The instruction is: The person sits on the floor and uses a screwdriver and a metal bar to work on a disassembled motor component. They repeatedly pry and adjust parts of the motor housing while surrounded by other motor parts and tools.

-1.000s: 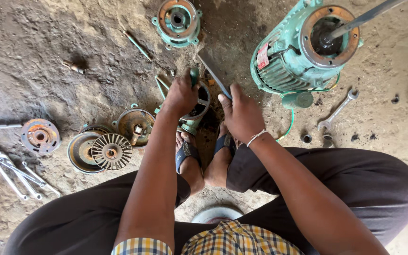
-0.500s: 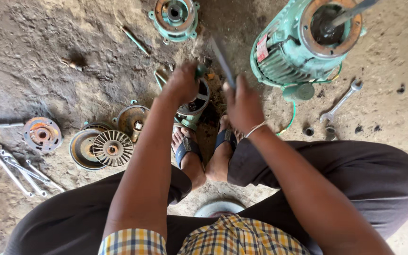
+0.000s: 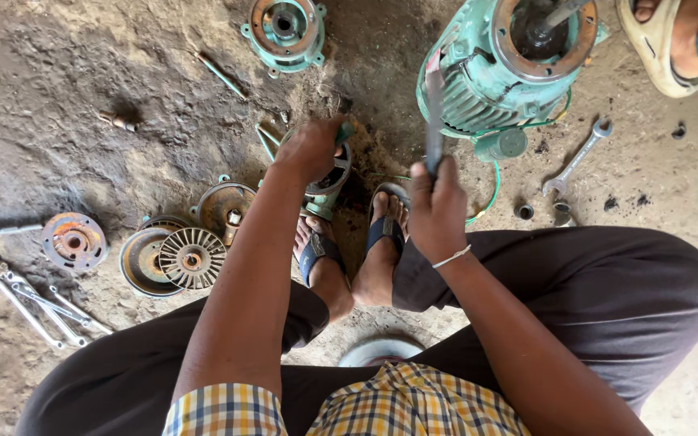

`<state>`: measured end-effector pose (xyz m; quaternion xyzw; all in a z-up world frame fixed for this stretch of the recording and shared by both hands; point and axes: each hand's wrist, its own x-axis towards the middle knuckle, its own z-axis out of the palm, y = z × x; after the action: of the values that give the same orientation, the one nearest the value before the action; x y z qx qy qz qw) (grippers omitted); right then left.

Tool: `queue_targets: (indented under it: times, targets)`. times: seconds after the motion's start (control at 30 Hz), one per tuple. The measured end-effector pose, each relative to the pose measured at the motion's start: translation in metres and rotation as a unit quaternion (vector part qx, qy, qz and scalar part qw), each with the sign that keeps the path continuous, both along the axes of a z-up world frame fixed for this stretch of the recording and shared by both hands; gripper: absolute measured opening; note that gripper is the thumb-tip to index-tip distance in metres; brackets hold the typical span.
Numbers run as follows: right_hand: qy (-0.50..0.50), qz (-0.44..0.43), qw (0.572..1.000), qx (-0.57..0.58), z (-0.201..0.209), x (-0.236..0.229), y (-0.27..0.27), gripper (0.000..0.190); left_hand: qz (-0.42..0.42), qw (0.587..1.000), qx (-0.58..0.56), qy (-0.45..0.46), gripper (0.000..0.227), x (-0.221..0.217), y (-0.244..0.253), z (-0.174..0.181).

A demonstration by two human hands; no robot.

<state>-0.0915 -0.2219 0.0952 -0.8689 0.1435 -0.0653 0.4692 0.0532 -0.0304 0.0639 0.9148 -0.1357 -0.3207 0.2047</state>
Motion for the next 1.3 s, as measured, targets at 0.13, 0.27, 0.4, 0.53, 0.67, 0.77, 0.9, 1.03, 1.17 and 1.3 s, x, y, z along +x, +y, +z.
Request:
queue_targets:
  times: [0.13,0.27,0.4,0.53,0.67,0.77,0.9,1.03,1.17,1.3]
  targets:
    - [-0.135,-0.072,0.981,0.120,-0.023,0.000,0.004,0.022,-0.038,0.999,0.006,0.010,0.063,0.002,-0.008,0.001]
    - [-0.195,0.011,0.976,-0.095,-0.066,0.007,0.024,0.019,-0.088,0.994,0.038,0.047,0.066,0.008,-0.014,-0.004]
    - [0.044,0.048,0.998,-0.001,-0.091,0.005,0.033,0.027,-0.146,0.986,0.073,0.039,0.075,0.019,-0.026,-0.006]
    - [0.025,-0.069,0.982,0.173,-0.091,0.003,0.037,0.034,-0.171,0.973,0.128,0.086,0.079,0.020,-0.034,-0.007]
    - [0.057,-0.056,0.991,0.105,-0.086,0.007,0.035,0.040,-0.171,0.976,0.117,0.065,0.059,0.014,-0.035,-0.012]
    - [0.127,0.015,0.990,0.060,-0.089,0.007,0.034,0.039,-0.174,0.980,0.091,0.033,0.054,0.009,-0.023,-0.014]
    - [0.061,-0.036,0.997,-0.014,-0.088,0.016,0.013,0.064,0.200,0.976,-0.086,0.014,0.035,0.012,0.017,0.000]
    - [0.024,-0.007,1.000,0.008,-0.085,0.016,0.003,0.042,0.291,0.931,-0.177,-0.129,0.021,-0.004,0.045,0.001]
    - [-0.005,0.008,1.000,-0.025,-0.080,0.012,0.012,0.040,0.324,0.911,-0.222,-0.122,0.027,-0.021,0.039,-0.017]
    - [0.034,0.019,0.999,-0.021,-0.083,-0.001,0.017,0.038,0.285,0.893,-0.275,-0.215,0.015,-0.047,0.035,-0.044]
